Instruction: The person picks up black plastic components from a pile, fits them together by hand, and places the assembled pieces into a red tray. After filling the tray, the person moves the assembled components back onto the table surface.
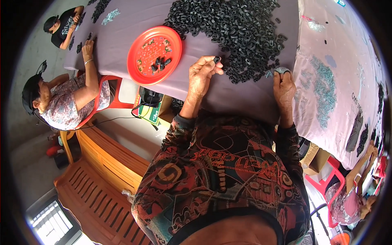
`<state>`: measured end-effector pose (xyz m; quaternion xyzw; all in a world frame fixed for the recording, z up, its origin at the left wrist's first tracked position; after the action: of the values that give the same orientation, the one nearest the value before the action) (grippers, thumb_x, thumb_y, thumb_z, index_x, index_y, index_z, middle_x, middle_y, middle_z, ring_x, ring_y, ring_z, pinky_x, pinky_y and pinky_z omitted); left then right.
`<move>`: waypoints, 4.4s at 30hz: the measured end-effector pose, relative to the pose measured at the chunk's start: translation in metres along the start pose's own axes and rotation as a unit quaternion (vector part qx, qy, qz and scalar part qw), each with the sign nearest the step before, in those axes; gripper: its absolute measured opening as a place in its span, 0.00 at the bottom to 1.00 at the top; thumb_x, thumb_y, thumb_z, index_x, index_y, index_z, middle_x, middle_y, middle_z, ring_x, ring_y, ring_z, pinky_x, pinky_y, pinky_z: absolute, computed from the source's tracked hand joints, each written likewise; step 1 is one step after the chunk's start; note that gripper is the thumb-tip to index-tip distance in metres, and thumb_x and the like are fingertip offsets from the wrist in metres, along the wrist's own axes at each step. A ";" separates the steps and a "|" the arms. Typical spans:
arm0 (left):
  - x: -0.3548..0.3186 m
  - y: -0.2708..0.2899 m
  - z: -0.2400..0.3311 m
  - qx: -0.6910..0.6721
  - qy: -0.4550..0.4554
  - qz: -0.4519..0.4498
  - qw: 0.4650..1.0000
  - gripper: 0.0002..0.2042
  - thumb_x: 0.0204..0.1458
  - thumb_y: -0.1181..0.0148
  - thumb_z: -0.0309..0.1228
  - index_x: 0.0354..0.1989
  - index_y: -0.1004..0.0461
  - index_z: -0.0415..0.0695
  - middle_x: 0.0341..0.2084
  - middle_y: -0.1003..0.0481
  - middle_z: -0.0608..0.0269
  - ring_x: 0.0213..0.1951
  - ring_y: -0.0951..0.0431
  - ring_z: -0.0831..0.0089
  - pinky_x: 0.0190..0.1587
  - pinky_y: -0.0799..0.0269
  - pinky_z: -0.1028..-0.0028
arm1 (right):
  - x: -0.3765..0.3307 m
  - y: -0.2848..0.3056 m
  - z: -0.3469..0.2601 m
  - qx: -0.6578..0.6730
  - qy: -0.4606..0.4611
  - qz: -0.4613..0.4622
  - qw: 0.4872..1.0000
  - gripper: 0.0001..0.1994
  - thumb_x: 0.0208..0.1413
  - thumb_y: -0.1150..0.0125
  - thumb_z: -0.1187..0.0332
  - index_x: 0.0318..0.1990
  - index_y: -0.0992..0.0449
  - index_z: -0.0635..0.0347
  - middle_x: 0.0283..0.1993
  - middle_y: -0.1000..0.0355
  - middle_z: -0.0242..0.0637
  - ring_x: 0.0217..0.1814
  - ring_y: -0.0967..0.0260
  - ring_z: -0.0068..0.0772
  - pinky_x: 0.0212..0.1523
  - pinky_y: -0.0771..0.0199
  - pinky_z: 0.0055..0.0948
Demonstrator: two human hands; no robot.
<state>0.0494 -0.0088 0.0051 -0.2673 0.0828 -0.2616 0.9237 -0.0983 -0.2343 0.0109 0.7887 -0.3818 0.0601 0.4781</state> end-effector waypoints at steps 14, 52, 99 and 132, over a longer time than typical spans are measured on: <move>-0.026 -0.012 -0.027 0.047 0.082 -0.083 0.992 0.08 0.54 0.53 0.23 0.38 0.28 0.35 0.24 0.26 0.58 0.25 0.27 0.75 0.33 0.29 0.75 | -0.016 -0.005 -0.024 0.146 -0.051 0.004 0.988 0.07 0.51 0.42 0.71 0.34 0.29 0.65 0.32 0.31 0.40 0.30 0.31 0.35 0.33 0.31 0.28; -0.048 -0.039 -0.034 0.128 0.081 -0.099 0.984 0.04 0.52 0.47 0.24 0.31 0.27 0.37 0.24 0.27 0.66 0.25 0.29 0.82 0.30 0.32 0.83 | -0.035 -0.004 -0.096 0.242 0.099 -0.102 0.960 0.05 0.48 0.43 0.76 0.33 0.27 0.66 0.31 0.32 0.42 0.28 0.30 0.40 0.26 0.29 0.30; -0.032 -0.018 -0.024 0.049 0.016 -0.061 0.997 0.04 0.52 0.50 0.22 0.32 0.29 0.36 0.18 0.29 0.61 0.20 0.29 0.76 0.26 0.31 0.78 | -0.036 -0.025 -0.076 0.022 0.130 -0.081 0.988 0.09 0.42 0.38 0.69 0.23 0.33 0.62 0.32 0.36 0.42 0.28 0.32 0.43 0.28 0.30 0.36; -0.034 -0.021 -0.028 0.151 0.002 -0.078 0.985 0.04 0.53 0.48 0.24 0.35 0.29 0.38 0.19 0.28 0.65 0.22 0.28 0.81 0.27 0.31 0.81 | -0.029 -0.030 -0.046 0.453 -0.163 -0.168 0.860 0.06 0.52 0.48 0.80 0.38 0.30 0.62 0.30 0.31 0.28 0.26 0.37 0.14 0.27 0.35 0.15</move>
<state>0.0031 -0.0184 -0.0065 -0.1296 0.0234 -0.3434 0.9299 -0.0868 -0.1744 0.0005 0.9691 -0.2462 0.0156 0.0016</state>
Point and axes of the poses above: each hand's wrist, its own x-axis towards the middle knuckle, its own y-axis out of the back of the hand, z = x × y, the point moved 4 cm from there along x, towards the middle knuckle
